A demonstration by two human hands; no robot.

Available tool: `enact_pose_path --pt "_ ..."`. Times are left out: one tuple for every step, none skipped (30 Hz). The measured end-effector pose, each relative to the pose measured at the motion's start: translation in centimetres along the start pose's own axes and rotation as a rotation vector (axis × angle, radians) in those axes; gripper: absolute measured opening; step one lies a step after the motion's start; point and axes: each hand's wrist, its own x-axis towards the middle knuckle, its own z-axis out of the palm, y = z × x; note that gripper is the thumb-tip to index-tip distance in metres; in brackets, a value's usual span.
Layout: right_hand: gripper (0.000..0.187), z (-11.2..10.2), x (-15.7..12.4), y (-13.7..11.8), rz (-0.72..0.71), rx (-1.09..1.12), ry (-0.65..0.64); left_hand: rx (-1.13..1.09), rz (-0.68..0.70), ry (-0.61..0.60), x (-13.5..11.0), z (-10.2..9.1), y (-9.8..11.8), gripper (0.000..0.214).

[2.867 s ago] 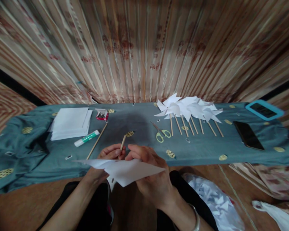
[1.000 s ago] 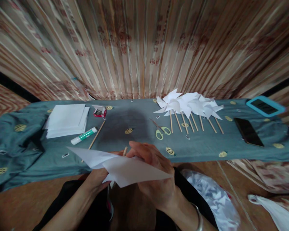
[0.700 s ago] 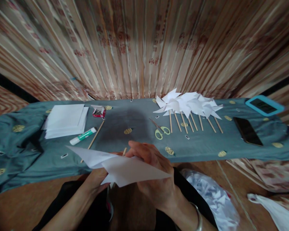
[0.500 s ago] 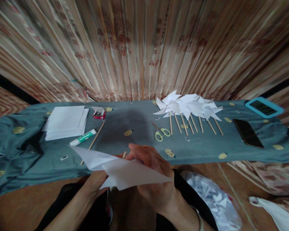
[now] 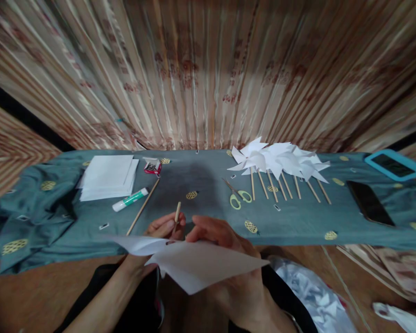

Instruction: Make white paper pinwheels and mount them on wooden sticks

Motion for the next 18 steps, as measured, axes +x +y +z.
enact_pose_path --pt "0.039 0.1 0.0 -0.1 -0.022 -0.018 -0.012 -0.003 0.021 0.004 0.0 -0.1 0.2 0.037" --pt "0.037 0.2 0.1 -0.2 -0.053 -0.047 -0.023 0.004 0.038 0.007 0.0 -0.1 0.4 0.037" --pt "0.036 0.3 0.2 -0.2 -0.085 -0.087 -0.030 0.020 0.054 0.013 -0.1 -0.1 0.5 0.037" --pt "0.036 0.4 0.3 -0.3 -0.117 -0.135 -0.035 0.042 0.073 0.020 -0.3 0.0 0.7 0.037" --pt "0.036 0.5 0.4 -0.3 -0.144 -0.184 -0.043 0.072 0.092 0.024 -0.5 0.1 0.8 0.036" --pt "0.036 0.5 0.5 -0.4 -0.170 -0.230 -0.050 0.107 0.113 0.021 -0.8 0.3 1.0 0.036" --pt "0.036 0.6 0.5 -0.4 -0.193 -0.266 -0.051 0.140 0.138 0.011 -1.0 0.4 1.1 0.035" --pt "0.036 0.6 0.6 -0.5 -0.210 -0.285 -0.054 0.173 0.164 -0.003 -1.3 0.6 1.2 0.034" --pt "0.036 0.6 0.6 -0.7 -0.219 -0.282 -0.054 0.204 0.187 -0.021 -1.5 0.8 1.3 0.033" --pt "0.038 0.6 0.6 -0.8 -0.224 -0.262 -0.050 0.232 0.202 -0.037 -1.8 1.0 1.4 0.031" --pt "0.040 0.6 0.6 -0.9 -0.223 -0.239 -0.048 0.249 0.207 -0.044 -2.0 1.1 1.5 0.030" --pt "0.041 0.6 0.6 -1.0 -0.222 -0.221 -0.051 0.255 0.200 -0.044 -2.3 1.1 1.5 0.028" --pt "0.042 0.6 0.6 -1.2 -0.224 -0.213 -0.060 0.254 0.184 -0.039 -2.5 1.2 1.6 0.029" --pt "0.042 0.6 0.7 -1.3 -0.234 -0.213 -0.066 0.251 0.165 -0.037 -2.7 1.2 1.7 0.029" --pt "0.042 0.7 0.7 -1.4 -0.245 -0.214 -0.067 0.246 0.152 -0.038 -2.9 1.2 1.7 0.030" --pt "0.042 0.7 0.7 -1.6 -0.257 -0.214 -0.067 0.242 0.151 -0.046 -3.1 1.2 1.7 0.028" --pt "0.042 0.7 0.7 -1.7 -0.266 -0.208 -0.066 0.242 0.158 -0.061 -3.3 1.2 1.8 0.026" --pt "0.044 0.7 0.8 -1.8 -0.273 -0.197 -0.063 0.245 0.172 -0.076 -3.5 1.3 1.8 0.024"
